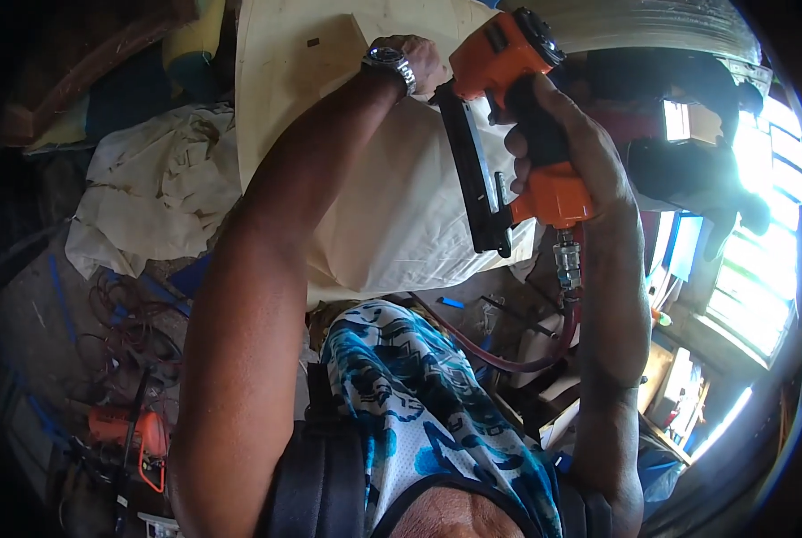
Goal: Attaching fabric to a furniture component using a pneumatic stapler and trimming excess with scissors.
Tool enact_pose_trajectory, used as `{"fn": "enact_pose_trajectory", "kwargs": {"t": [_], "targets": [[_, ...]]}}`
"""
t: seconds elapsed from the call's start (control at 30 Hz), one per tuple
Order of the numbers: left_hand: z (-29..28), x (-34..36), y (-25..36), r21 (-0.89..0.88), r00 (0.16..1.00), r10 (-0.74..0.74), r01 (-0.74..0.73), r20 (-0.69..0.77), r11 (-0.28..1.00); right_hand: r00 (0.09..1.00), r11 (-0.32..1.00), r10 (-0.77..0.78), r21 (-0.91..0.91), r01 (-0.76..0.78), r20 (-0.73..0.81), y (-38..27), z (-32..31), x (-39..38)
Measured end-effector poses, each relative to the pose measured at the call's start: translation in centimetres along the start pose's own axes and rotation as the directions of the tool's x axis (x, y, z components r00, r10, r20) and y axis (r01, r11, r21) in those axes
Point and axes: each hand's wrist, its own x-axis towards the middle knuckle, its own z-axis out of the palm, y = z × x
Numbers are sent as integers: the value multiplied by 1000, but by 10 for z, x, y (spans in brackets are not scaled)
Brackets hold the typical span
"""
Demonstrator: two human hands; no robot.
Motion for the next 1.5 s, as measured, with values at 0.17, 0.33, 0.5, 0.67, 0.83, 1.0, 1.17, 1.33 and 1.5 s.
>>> {"fn": "enact_pose_trajectory", "kwargs": {"t": [0.17,0.33,0.5,0.67,0.83,1.0,1.17,1.33,1.5], "targets": [[-24,-12,10,-186,994,-105,103,0,977,1000,997,4,-82,-3,4,-4,-4,0],[12,16,0,196,983,90,-121,159,973,998,997,-12,-79,17,62,-6,0,5],[-33,-11,12,156,975,123,-153,186,976,999,999,-17,-42,19,45,-1,-4,11],[-19,-6,-1,157,978,35,-68,205,985,993,992,-68,-103,78,102,-9,4,10],[-38,-13,-13,-112,985,-121,134,120,985,996,978,-21,-209,3,-87,-4,-19,-19],[-48,-25,-23,-202,966,-215,241,143,949,989,988,-111,-114,100,-99,60,-75,-114],[-30,-31,-57,-226,994,-101,88,-50,970,943,949,176,-206,-239,-284,187,-127,-136],[-70,-30,-49,182,952,-179,136,248,974,894,820,261,-406,-404,-363,343,-186,-108],[-86,5,-7,-149,955,-173,212,241,966,907,760,76,-564,-321,-414,415,-218,-32]]}}
